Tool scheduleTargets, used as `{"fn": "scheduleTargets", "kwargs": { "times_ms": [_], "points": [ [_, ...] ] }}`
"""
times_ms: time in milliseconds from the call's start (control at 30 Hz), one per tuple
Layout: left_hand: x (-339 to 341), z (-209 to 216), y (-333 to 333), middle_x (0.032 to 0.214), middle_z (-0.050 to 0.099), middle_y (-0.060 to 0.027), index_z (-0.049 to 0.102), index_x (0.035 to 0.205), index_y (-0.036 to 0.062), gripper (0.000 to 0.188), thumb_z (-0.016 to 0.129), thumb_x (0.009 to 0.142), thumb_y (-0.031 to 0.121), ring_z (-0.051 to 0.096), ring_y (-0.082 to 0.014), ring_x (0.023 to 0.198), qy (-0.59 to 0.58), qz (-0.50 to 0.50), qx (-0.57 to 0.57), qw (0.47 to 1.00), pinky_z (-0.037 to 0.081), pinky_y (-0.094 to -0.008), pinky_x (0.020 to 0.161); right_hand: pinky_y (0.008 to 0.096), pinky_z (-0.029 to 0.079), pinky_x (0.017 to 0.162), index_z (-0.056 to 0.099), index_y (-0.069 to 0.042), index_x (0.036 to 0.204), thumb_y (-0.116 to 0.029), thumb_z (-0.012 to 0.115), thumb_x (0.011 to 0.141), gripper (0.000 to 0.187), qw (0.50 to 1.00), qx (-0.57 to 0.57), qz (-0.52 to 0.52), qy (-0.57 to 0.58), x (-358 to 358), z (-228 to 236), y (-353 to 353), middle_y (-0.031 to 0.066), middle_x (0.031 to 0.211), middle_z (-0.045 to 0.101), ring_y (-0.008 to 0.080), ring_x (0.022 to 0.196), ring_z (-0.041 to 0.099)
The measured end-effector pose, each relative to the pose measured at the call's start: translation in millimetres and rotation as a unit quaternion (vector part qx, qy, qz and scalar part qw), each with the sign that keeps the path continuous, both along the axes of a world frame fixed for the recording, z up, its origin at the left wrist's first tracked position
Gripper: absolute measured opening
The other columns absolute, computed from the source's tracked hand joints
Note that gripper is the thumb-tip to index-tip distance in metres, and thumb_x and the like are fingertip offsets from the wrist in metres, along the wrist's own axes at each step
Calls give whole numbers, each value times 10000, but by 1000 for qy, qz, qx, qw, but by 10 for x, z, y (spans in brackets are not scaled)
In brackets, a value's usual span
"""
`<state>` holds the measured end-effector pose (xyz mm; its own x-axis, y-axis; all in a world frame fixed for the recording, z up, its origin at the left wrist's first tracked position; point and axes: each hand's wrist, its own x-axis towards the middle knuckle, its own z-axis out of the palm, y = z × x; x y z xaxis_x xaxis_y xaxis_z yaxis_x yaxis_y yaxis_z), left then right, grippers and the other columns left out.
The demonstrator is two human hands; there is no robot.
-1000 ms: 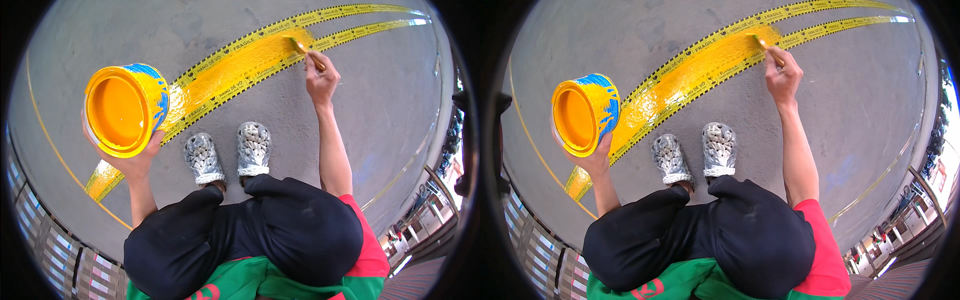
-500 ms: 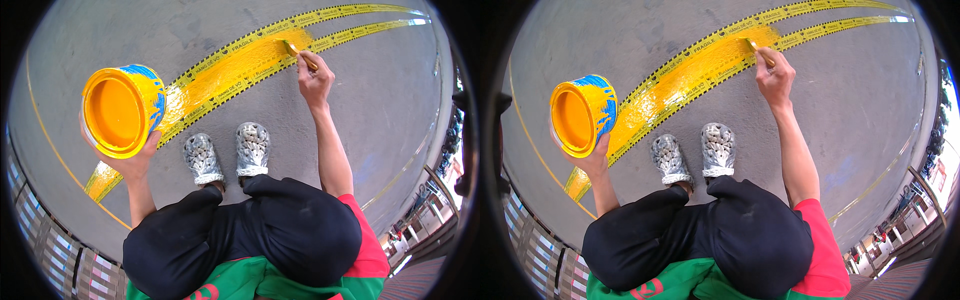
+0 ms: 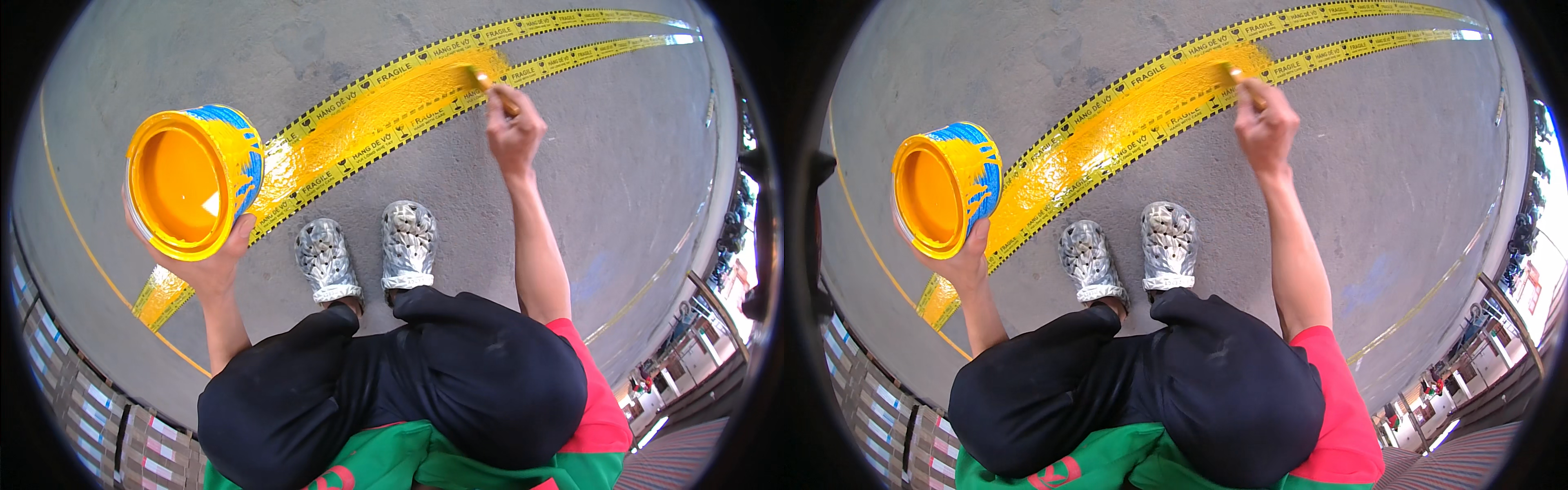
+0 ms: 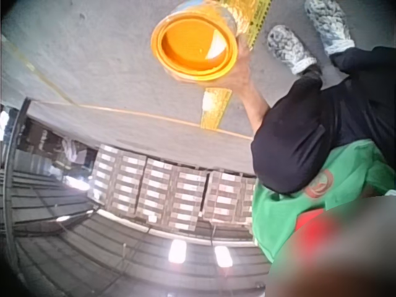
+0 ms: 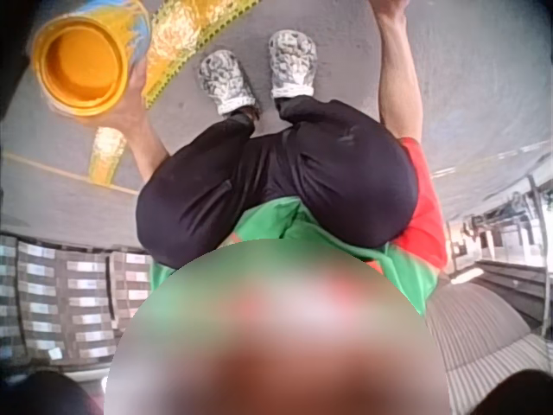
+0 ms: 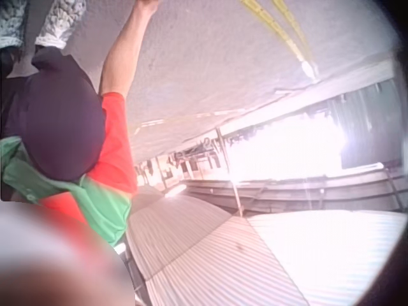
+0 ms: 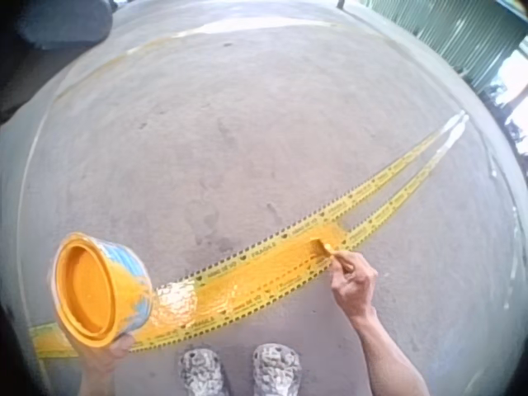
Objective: The person paints a yellow line on a concrete floor using a paintbrush and a small paint can. They repeatedly dip the brush into the can and apply paint along a taped guide to create a continuous line.
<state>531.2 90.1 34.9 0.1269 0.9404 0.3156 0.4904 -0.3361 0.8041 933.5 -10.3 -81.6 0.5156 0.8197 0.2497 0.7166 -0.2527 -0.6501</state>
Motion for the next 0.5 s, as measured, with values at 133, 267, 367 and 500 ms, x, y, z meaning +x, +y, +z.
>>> {"fn": "scheduleTargets", "kwargs": {
  "times_ms": [133,267,367,500],
  "points": [
    [-15,-22,-20,1459,463,-126,322,1510,60,1139,948,618,389,464,-278,1384,-29,2,-14,999,357,-436,1190,310,599,621,737,-42,1051,-35,693,912,145,996,33,6,-84,-62,122,149,147,933,753,215,771,731],
    [-1,-16,6,1467,458,-130,318,1514,56,1153,959,609,370,461,-286,1386,-16,-7,-8,1000,358,-437,1186,357,594,678,731,-52,1024,7,727,838,196,981,-31,186,-45,-1175,101,55,136,911,745,262,795,732],
    [25,-17,-8,1473,455,-134,318,1514,49,1168,971,596,359,460,-295,1387,-9,-7,-12,1000,359,-436,1183,378,587,680,713,-60,996,-47,704,860,137,925,30,228,302,-1968,80,56,147,894,733,296,774,718],
    [24,-30,21,1473,457,-139,321,1511,38,1191,984,578,369,466,-299,1380,-31,-2,-6,1000,359,-434,1180,291,539,596,749,-30,960,-94,747,893,93,925,-12,197,325,-1955,70,208,128,859,748,169,684,691]
  ]
}}
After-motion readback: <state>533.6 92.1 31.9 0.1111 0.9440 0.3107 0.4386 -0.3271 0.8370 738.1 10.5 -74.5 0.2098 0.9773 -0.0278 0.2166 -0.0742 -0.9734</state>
